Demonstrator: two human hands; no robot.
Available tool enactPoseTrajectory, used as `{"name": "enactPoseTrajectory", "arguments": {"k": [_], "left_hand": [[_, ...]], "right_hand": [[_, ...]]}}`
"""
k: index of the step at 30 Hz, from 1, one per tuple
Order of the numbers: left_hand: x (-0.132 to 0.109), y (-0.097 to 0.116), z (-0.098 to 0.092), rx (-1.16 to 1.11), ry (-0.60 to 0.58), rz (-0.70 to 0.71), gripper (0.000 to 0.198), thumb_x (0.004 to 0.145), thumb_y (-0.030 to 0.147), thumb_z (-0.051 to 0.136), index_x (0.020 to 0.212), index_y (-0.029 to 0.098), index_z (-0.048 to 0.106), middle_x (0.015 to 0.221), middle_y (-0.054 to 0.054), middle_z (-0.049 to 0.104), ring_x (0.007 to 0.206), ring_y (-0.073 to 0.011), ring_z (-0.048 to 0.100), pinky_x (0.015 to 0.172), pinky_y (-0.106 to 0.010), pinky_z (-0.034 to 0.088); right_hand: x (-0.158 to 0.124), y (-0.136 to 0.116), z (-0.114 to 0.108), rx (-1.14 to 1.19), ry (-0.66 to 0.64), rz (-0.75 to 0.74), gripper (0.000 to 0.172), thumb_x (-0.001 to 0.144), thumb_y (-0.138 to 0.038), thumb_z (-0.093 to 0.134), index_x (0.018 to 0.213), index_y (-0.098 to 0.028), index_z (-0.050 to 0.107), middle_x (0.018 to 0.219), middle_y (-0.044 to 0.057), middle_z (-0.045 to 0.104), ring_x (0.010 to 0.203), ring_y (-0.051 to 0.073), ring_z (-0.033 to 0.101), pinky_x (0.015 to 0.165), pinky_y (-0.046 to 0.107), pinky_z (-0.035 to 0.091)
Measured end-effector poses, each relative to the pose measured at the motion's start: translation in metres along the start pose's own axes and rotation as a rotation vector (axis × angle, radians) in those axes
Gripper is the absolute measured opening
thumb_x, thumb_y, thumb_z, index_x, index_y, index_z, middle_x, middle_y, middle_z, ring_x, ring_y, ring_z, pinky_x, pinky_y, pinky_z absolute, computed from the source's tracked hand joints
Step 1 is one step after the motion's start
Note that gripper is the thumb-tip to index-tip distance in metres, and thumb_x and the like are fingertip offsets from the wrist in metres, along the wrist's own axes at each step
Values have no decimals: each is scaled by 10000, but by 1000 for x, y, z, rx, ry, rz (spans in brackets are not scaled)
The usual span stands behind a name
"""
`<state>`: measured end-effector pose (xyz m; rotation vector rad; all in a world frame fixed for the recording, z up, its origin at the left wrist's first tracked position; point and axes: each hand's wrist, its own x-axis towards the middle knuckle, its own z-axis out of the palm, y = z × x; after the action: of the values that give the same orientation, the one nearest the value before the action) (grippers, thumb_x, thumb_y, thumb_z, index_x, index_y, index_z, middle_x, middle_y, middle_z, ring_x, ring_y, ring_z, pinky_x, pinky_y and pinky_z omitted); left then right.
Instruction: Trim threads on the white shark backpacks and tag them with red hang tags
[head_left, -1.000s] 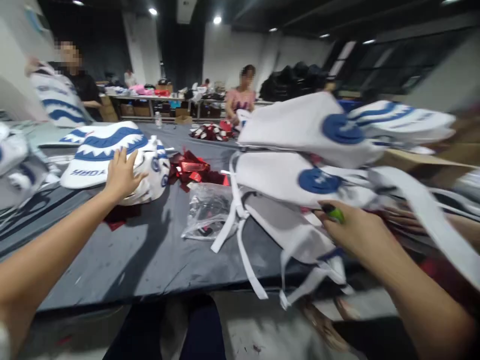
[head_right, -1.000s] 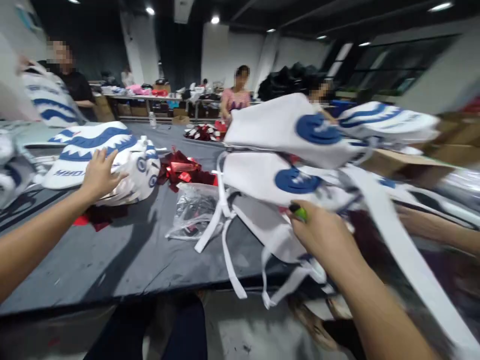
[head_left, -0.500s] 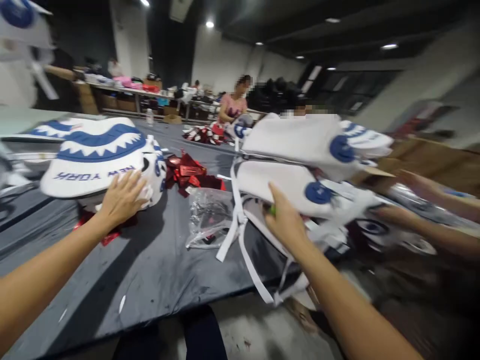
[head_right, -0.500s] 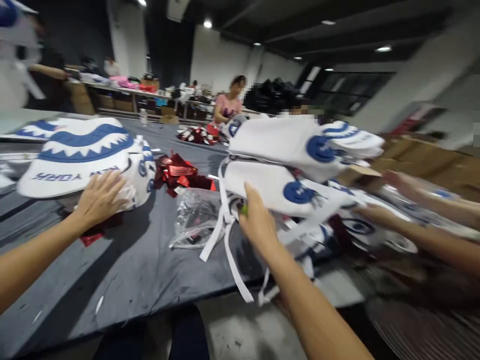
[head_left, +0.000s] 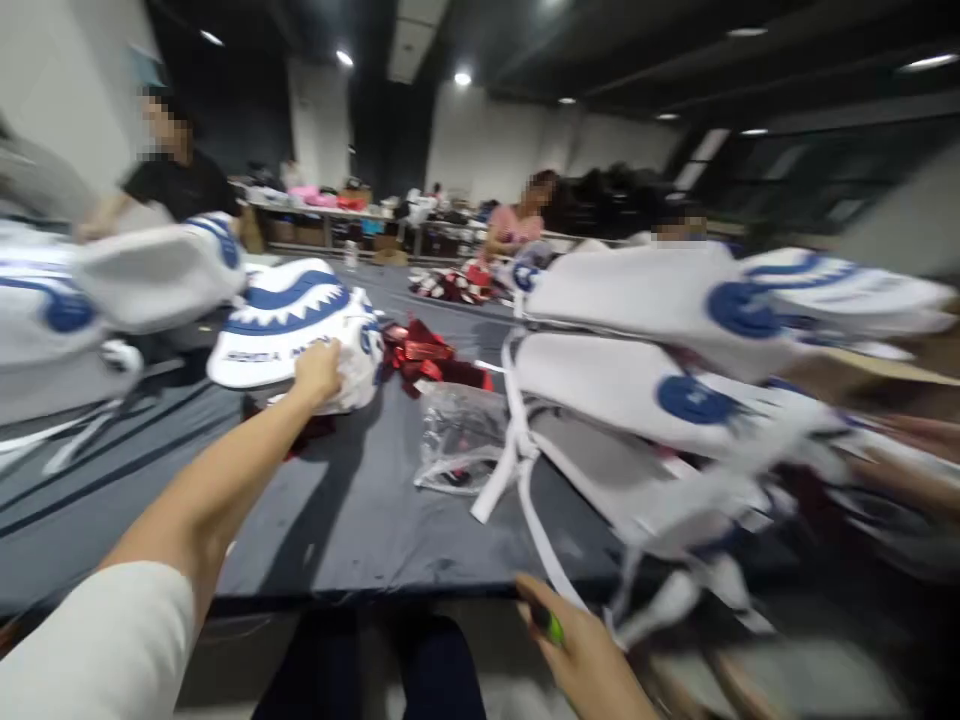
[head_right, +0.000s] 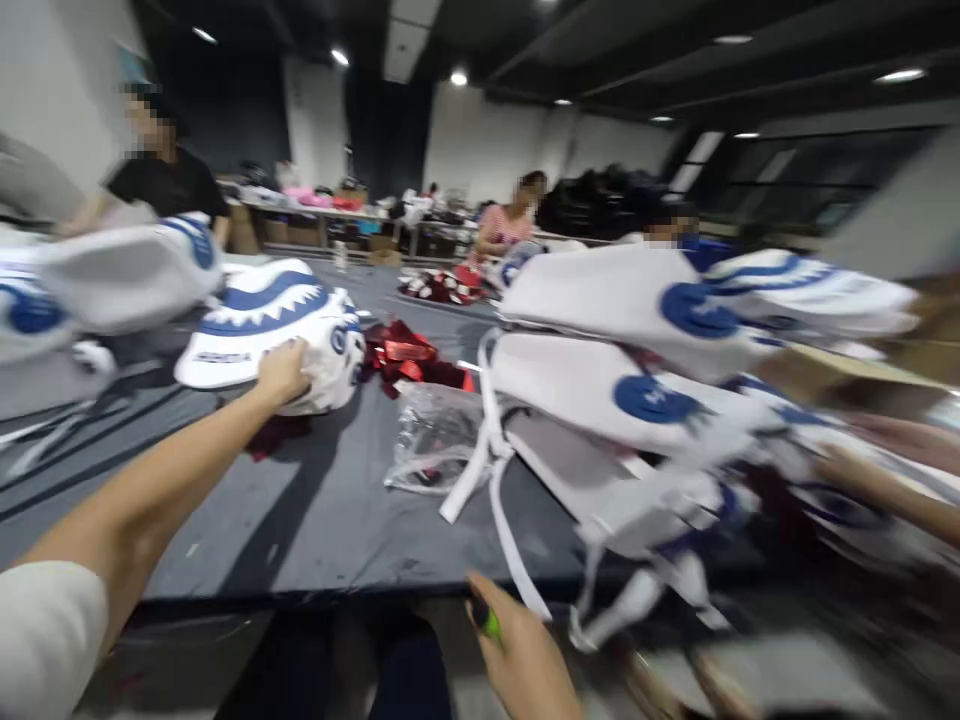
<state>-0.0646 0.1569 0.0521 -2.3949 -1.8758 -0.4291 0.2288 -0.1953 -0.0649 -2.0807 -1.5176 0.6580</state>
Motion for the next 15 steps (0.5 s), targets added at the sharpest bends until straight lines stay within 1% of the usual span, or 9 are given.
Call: {"name": "enactPoseTrajectory", "arguments": {"k": [2, 3, 4, 6, 8, 10, 12, 13, 15], "left_hand": [[-16, -22, -27, 45, 24, -53, 433, 835, 294, 618, 1245, 176, 542, 1222, -149, 644, 1064, -287, 634, 829, -341, 482], [-30, -31, -43, 62, 46, -80, 366, 870, 293, 577, 1219, 183, 553, 1202, -132, 658, 1045, -270, 639, 815, -330, 477], [-49, -38, -59, 77, 71, -97, 296, 905, 284, 526, 1184, 193, 568, 1181, -112, 672, 1035, -251, 640, 813, -320, 470], [-92, -42, -85, 78, 108, -45, 241, 942, 267, 462, 1144, 221, 586, 1163, -68, 690, 1051, -225, 634, 844, -312, 457], [-129, -36, -95, 13, 92, 91, 256, 933, 289, 508, 1174, 255, 585, 1153, -30, 701, 1079, -217, 629, 885, -315, 450], [-146, -27, -86, -98, 56, 135, 303, 918, 325, 559, 1209, 242, 581, 1143, -41, 707, 1082, -226, 634, 898, -326, 460], [-138, -21, -61, -176, 55, 58, 359, 917, 368, 578, 1230, 193, 576, 1198, -92, 686, 1123, -238, 621, 921, -334, 468], [-127, -19, -46, -194, 73, 10, 395, 911, 385, 592, 1240, 168, 571, 1250, -125, 660, 1166, -249, 600, 943, -341, 464], [-96, -13, -17, -208, 121, -45, 447, 870, 383, 651, 1223, 119, 580, 1284, -194, 623, 1226, -295, 555, 978, -378, 446]], "right_hand": [[12, 22, 20, 67, -69, -33, 440, 817, -461, 543, 1150, -248, 734, 1102, 108, 760, 1065, 278, 712, 933, 369, 556], [23, 24, 31, 103, -89, -65, 449, 810, -485, 549, 1142, -245, 733, 1068, 108, 767, 1033, 277, 722, 913, 368, 564], [35, 19, 42, 146, -102, -100, 474, 812, -501, 542, 1157, -232, 722, 1055, 110, 767, 1015, 275, 726, 903, 374, 567], [57, -10, 64, 242, -111, -156, 532, 825, -499, 502, 1219, -188, 678, 1083, 125, 754, 1014, 272, 719, 884, 399, 574], [70, -52, 83, 317, -136, -189, 557, 829, -468, 478, 1266, -162, 638, 1125, 138, 736, 1016, 269, 709, 829, 410, 590], [69, -88, 96, 356, -187, -251, 551, 837, -444, 474, 1290, -168, 621, 1157, 135, 724, 1013, 259, 703, 795, 398, 596], [57, -106, 103, 373, -249, -332, 530, 851, -437, 485, 1294, -183, 628, 1162, 126, 722, 1021, 250, 698, 823, 385, 588], [48, -105, 104, 373, -273, -356, 513, 852, -432, 497, 1277, -187, 644, 1149, 124, 727, 1029, 249, 696, 857, 383, 578], [29, -86, 104, 360, -284, -346, 469, 839, -422, 525, 1213, -193, 690, 1103, 119, 739, 1037, 253, 695, 924, 381, 549]]}}
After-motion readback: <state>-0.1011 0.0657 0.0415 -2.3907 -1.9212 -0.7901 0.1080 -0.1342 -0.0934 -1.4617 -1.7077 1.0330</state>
